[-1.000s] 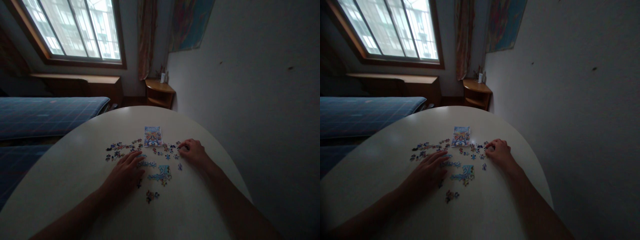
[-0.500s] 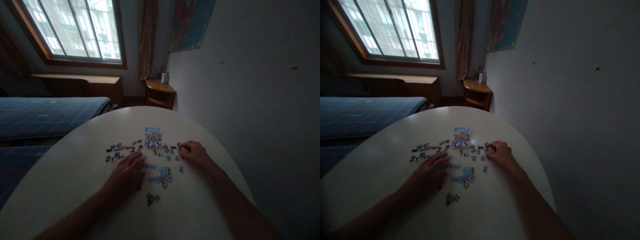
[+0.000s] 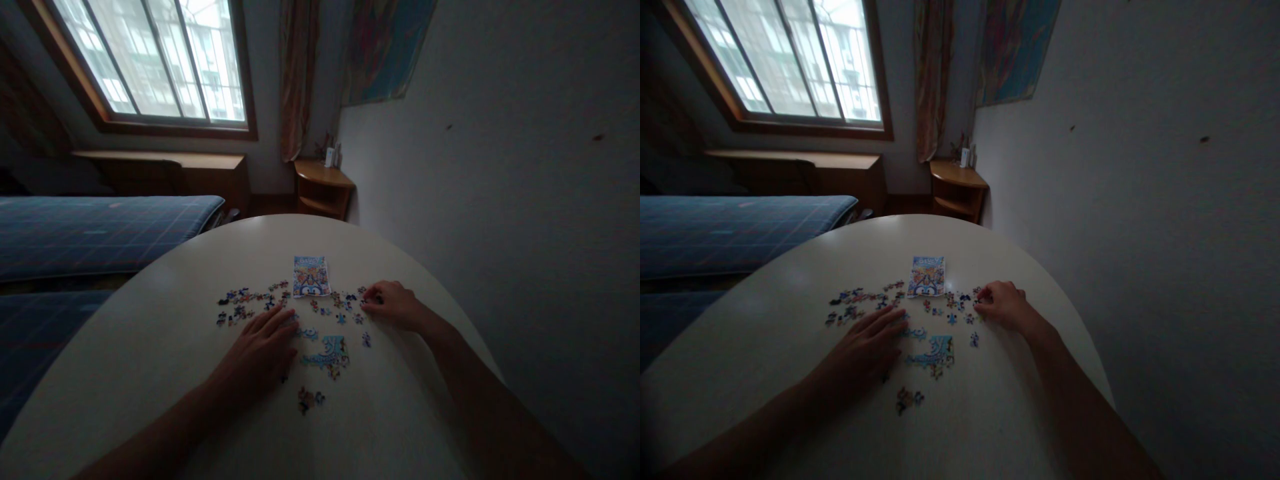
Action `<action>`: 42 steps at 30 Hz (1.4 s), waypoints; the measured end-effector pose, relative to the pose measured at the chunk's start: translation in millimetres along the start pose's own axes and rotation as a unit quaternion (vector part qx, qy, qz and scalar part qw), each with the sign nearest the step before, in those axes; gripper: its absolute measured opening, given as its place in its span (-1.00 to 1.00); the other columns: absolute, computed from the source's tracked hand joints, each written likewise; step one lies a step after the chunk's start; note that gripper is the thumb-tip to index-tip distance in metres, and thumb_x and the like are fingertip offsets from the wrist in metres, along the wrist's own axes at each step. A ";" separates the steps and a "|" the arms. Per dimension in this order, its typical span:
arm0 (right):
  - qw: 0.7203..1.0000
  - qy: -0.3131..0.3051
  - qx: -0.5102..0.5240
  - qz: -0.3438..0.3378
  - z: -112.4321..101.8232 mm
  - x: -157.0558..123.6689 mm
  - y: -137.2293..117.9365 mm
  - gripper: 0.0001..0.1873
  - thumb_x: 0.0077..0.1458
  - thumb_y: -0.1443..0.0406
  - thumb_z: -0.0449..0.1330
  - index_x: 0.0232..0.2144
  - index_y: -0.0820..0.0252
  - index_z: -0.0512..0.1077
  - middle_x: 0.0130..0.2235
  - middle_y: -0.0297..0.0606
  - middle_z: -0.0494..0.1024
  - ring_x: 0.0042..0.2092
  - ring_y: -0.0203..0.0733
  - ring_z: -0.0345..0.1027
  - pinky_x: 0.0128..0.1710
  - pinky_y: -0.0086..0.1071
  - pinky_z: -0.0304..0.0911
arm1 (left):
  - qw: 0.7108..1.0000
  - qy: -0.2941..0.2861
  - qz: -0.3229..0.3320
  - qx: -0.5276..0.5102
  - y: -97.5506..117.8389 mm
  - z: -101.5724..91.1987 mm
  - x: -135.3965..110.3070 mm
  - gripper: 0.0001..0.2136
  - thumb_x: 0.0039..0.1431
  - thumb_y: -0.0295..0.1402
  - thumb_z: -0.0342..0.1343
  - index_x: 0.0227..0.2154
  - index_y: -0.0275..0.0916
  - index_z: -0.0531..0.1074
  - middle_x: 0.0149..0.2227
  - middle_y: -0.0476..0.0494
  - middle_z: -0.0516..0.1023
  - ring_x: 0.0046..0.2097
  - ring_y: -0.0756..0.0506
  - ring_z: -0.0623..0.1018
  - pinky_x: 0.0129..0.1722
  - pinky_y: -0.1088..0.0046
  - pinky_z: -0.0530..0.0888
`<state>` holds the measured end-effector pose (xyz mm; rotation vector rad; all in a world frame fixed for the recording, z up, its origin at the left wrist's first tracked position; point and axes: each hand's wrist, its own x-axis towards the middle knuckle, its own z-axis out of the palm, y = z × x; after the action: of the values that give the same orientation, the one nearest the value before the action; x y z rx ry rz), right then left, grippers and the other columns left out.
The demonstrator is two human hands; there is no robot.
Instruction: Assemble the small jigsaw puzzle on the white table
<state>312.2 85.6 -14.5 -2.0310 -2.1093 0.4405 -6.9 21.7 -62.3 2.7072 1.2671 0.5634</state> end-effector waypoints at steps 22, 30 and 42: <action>0.934 0.021 0.328 -0.141 23.7 -48.1 -63.0 -0.82 0.11 0.18 0.27 -0.24 0.07 0.58 -0.23 -0.26 0.65 -0.17 -0.14 0.52 -0.09 -0.24 0.33 | 0.994 0.030 -0.065 -0.079 2.5 -16.9 5.7 -0.83 0.30 -0.39 -0.01 -0.15 -0.16 0.47 -0.12 -0.12 0.58 -0.05 -0.16 0.52 0.00 0.16 0.46; 0.931 0.012 0.339 -0.136 32.4 -60.8 -90.7 -0.87 0.10 0.25 0.26 -0.28 0.12 0.56 -0.28 -0.24 0.66 -0.22 -0.13 0.55 -0.14 -0.24 0.39 | 0.986 -0.120 -0.049 -0.108 7.3 -58.1 -0.1 -0.86 0.20 -0.31 0.16 -0.18 -0.13 0.47 -0.23 -0.06 0.54 -0.18 -0.13 0.51 -0.15 0.30 0.43; 0.941 0.013 0.278 -0.193 48.8 -63.7 -99.5 -0.85 0.11 0.31 0.28 -0.23 0.06 0.61 -0.25 -0.29 0.66 -0.18 -0.17 0.51 -0.09 -0.27 0.33 | 0.976 -0.197 -0.034 -0.086 15.3 -62.9 1.0 -0.89 0.13 -0.40 0.18 -0.26 -0.13 0.49 -0.22 -0.04 0.55 -0.18 -0.12 0.53 -0.17 0.38 0.39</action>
<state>205.5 15.7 -22.4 -1.2724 -1.9972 0.8196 -18.6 8.5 -0.1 2.4583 1.1383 0.1097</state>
